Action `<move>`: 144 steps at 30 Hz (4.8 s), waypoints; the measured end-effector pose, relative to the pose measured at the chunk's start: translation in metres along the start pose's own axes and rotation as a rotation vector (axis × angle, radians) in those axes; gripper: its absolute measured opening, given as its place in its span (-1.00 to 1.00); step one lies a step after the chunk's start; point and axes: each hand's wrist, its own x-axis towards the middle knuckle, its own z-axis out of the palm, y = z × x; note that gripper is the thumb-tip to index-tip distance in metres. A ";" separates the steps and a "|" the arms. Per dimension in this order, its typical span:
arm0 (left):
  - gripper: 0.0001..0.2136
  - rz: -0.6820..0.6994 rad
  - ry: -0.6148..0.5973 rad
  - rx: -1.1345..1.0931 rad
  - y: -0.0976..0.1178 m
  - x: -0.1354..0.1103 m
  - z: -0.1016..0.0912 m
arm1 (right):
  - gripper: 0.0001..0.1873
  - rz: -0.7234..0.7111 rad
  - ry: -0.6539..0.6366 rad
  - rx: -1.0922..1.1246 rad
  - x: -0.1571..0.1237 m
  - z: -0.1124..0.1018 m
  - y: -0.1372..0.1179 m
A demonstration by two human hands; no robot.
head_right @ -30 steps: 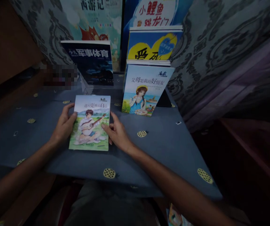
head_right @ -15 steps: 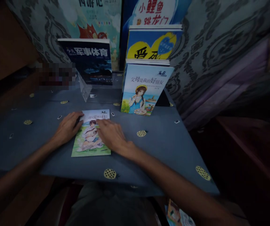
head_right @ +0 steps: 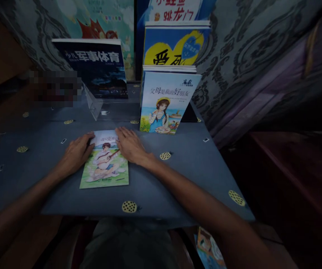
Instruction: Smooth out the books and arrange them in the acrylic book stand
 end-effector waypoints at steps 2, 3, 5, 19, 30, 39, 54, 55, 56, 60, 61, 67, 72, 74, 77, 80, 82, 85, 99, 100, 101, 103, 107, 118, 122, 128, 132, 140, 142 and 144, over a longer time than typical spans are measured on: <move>-0.66 0.007 -0.006 -0.006 -0.001 0.003 0.001 | -0.42 0.001 0.017 0.015 -0.006 -0.003 0.008; -0.65 0.011 -0.009 -0.006 -0.002 0.004 0.001 | -0.43 -0.008 0.026 0.022 -0.008 -0.004 0.010; -0.63 0.029 -0.025 0.007 -0.004 0.006 0.000 | -0.45 -0.033 0.045 0.034 -0.008 -0.004 0.013; -0.58 0.497 -0.137 0.052 0.035 -0.004 0.003 | -0.49 -0.102 0.113 0.150 -0.004 0.006 0.033; -0.62 0.808 -0.195 -0.061 0.053 -0.047 0.002 | -0.50 -0.050 0.048 0.107 -0.004 -0.003 0.022; -0.64 0.803 -0.135 -0.055 0.056 -0.049 0.004 | -0.55 -0.025 0.078 0.044 -0.011 -0.004 0.012; -0.75 0.641 -0.319 0.020 0.035 -0.046 -0.049 | -0.63 0.029 0.232 0.345 -0.016 -0.012 0.027; -0.72 0.600 -0.301 0.047 0.032 -0.044 -0.052 | -0.63 0.041 0.224 0.408 -0.017 -0.013 0.028; -0.68 0.560 -0.278 0.075 0.030 -0.042 -0.053 | -0.64 0.049 0.215 0.463 -0.018 -0.013 0.028; -0.67 0.408 -0.144 0.188 0.041 -0.029 -0.037 | -0.66 0.065 0.217 0.556 -0.021 -0.012 0.029; -0.68 0.379 -0.112 0.221 0.049 -0.025 -0.030 | -0.66 0.068 0.220 0.565 -0.022 -0.013 0.029; -0.68 0.277 -0.059 0.438 0.097 0.003 0.003 | -0.66 0.080 0.221 0.576 -0.029 -0.018 0.026; -0.74 0.269 -0.045 0.516 0.109 0.014 0.007 | -0.67 0.105 0.225 0.553 -0.032 -0.022 0.026; -0.73 0.278 -0.039 0.528 0.110 0.013 0.007 | -0.68 0.105 0.220 0.564 -0.032 -0.022 0.026; -0.67 0.255 -0.058 0.539 0.113 0.011 0.006 | -0.69 0.112 0.216 0.585 -0.032 -0.024 0.025; -0.62 0.218 -0.081 0.534 0.116 0.011 0.004 | -0.70 0.118 0.227 0.613 -0.033 -0.025 0.024; -0.62 0.202 -0.091 0.521 0.117 0.012 0.002 | -0.70 0.120 0.238 0.626 -0.034 -0.026 0.023; -0.63 0.196 -0.094 0.502 0.118 0.013 0.000 | -0.70 0.125 0.247 0.638 -0.035 -0.026 0.022; -0.62 0.205 -0.093 0.458 0.118 0.012 0.001 | -0.74 0.128 0.347 0.637 -0.037 -0.028 0.019; -0.62 0.209 -0.085 0.457 0.118 0.011 0.001 | -0.75 0.124 0.357 0.637 -0.038 -0.028 0.019; -0.62 0.214 -0.077 0.456 0.118 0.011 0.001 | -0.75 0.120 0.369 0.639 -0.038 -0.028 0.019; -0.62 0.221 -0.066 0.456 0.118 0.011 0.001 | -0.74 0.107 0.385 0.648 -0.038 -0.028 0.018; -0.61 0.227 -0.080 0.486 0.117 0.010 0.001 | -0.72 0.081 0.384 0.645 -0.041 -0.030 0.015; -0.73 0.278 -0.072 0.423 0.107 0.006 0.002 | -0.77 -0.117 0.223 0.148 -0.044 -0.026 0.014; -0.69 0.344 -0.024 0.238 0.065 -0.008 -0.012 | -0.84 -0.299 0.150 0.021 -0.046 -0.027 0.015; -0.56 0.137 0.097 0.155 -0.013 -0.048 -0.024 | -0.79 -0.329 0.066 -0.148 -0.042 -0.029 0.016; -0.51 0.083 0.089 0.149 -0.017 -0.062 -0.021 | -0.76 -0.270 0.048 -0.241 -0.033 -0.032 0.016; -0.49 0.083 -0.042 0.300 0.018 -0.067 -0.034 | -0.71 -0.119 0.036 -0.281 -0.017 -0.035 0.025; -0.44 0.104 -0.085 0.346 0.022 -0.069 -0.038 | -0.69 -0.101 0.044 -0.261 -0.014 -0.034 0.029; -0.38 0.151 -0.104 0.376 0.024 -0.070 -0.040 | -0.69 -0.090 0.060 -0.247 -0.013 -0.032 0.032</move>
